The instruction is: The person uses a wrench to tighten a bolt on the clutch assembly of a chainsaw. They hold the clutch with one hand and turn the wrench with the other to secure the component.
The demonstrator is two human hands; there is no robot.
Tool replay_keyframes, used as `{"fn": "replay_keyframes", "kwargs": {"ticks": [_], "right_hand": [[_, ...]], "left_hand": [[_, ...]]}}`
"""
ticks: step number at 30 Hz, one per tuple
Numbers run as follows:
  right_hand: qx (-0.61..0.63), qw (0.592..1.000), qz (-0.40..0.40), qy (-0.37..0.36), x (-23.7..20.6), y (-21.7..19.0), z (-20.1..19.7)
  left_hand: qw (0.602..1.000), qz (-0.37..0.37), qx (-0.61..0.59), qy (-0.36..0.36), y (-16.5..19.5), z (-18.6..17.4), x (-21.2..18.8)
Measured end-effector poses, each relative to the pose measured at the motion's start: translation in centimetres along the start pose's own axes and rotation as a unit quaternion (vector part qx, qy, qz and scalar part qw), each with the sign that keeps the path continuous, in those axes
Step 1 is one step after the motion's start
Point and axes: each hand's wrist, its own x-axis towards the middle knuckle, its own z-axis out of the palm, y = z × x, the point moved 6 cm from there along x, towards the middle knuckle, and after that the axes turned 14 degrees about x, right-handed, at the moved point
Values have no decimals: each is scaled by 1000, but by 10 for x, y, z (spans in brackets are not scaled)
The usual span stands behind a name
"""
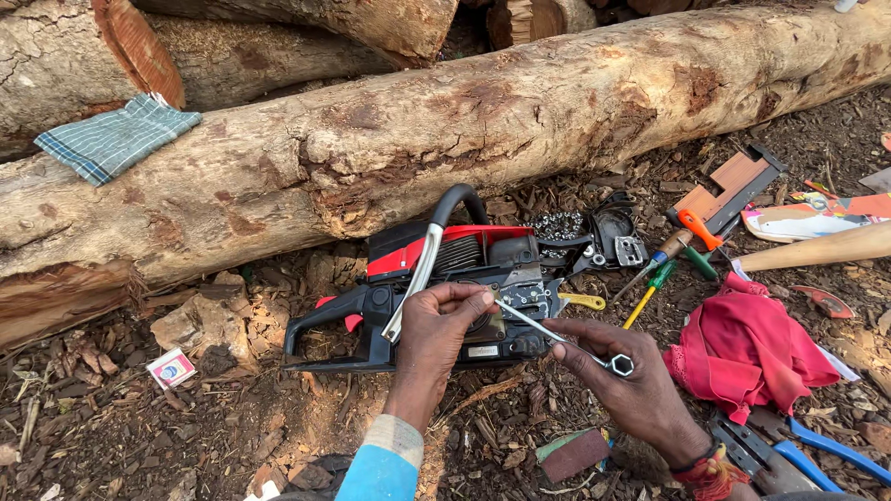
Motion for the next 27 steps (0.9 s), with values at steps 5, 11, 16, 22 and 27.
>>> {"fn": "replay_keyframes", "kwargs": {"ticks": [5, 11, 16, 22, 27], "right_hand": [[-1, 1000, -4, 5, 0, 3, -1], [-5, 1000, 20, 8, 0, 4, -2], [-12, 1000, 15, 9, 0, 3, -3], [-41, 998, 19, 38, -1, 2, -7], [-144, 989, -9, 8, -2, -13, -17]], "left_hand": [[1000, -7, 5, 1, 3, -1, -2], [1000, -22, 20, 8, 7, -2, -6], [999, -13, 27, 12, 7, -3, -5], [976, 60, 202, 60, 22, -8, -8], [878, 24, 465, 115, 32, -33, -5]]}}
